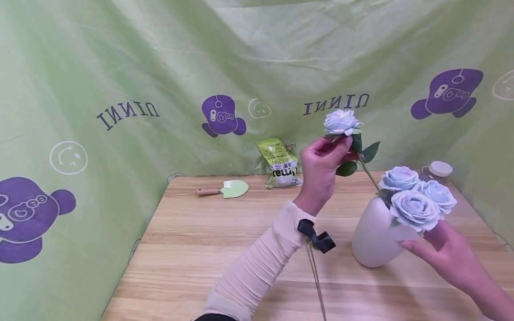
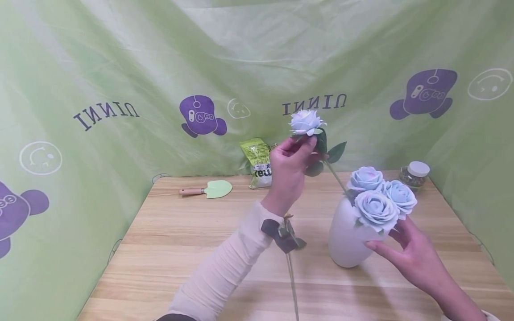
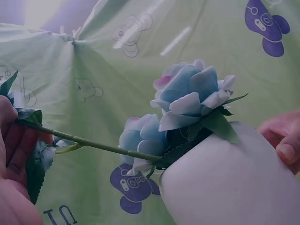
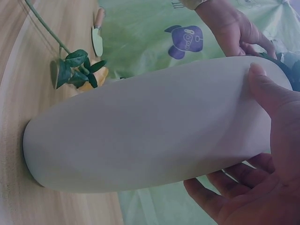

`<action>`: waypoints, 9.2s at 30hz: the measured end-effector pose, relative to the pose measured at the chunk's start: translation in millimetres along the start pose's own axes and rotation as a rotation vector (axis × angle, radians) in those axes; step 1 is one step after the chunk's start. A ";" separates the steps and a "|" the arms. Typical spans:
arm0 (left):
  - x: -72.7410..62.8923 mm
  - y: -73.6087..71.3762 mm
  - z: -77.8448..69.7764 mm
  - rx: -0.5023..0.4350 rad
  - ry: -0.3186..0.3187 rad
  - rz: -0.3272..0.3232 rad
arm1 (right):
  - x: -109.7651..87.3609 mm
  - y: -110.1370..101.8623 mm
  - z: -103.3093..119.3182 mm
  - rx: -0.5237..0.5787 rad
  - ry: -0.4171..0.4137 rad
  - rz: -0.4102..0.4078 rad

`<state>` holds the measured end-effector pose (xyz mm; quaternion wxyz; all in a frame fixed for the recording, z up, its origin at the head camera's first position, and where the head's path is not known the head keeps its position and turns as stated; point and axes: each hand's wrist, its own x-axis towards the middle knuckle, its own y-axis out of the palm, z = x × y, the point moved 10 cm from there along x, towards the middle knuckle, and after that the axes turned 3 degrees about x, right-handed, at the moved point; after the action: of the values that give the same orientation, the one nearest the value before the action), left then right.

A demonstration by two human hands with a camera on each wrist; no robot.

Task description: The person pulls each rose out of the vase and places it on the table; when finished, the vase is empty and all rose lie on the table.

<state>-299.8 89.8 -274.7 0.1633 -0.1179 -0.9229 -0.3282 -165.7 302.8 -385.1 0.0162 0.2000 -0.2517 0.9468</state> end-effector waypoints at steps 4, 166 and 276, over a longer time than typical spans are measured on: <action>1.9 -6.1 0.3 -0.030 -0.005 -0.035 | 0.2 0.3 1.1 0.013 -0.002 -0.002; -114.9 -260.9 74.8 0.704 -0.785 -0.340 | 2.0 0.7 5.7 0.016 -0.033 0.006; -41.8 29.1 86.7 0.778 -0.389 0.653 | 2.5 -0.5 14.8 0.019 -0.038 -0.011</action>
<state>-271.4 163.1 -337.4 0.1148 -0.3878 -0.9048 0.1332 -162.4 295.8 -372.2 0.0145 0.2196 -0.2416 0.9451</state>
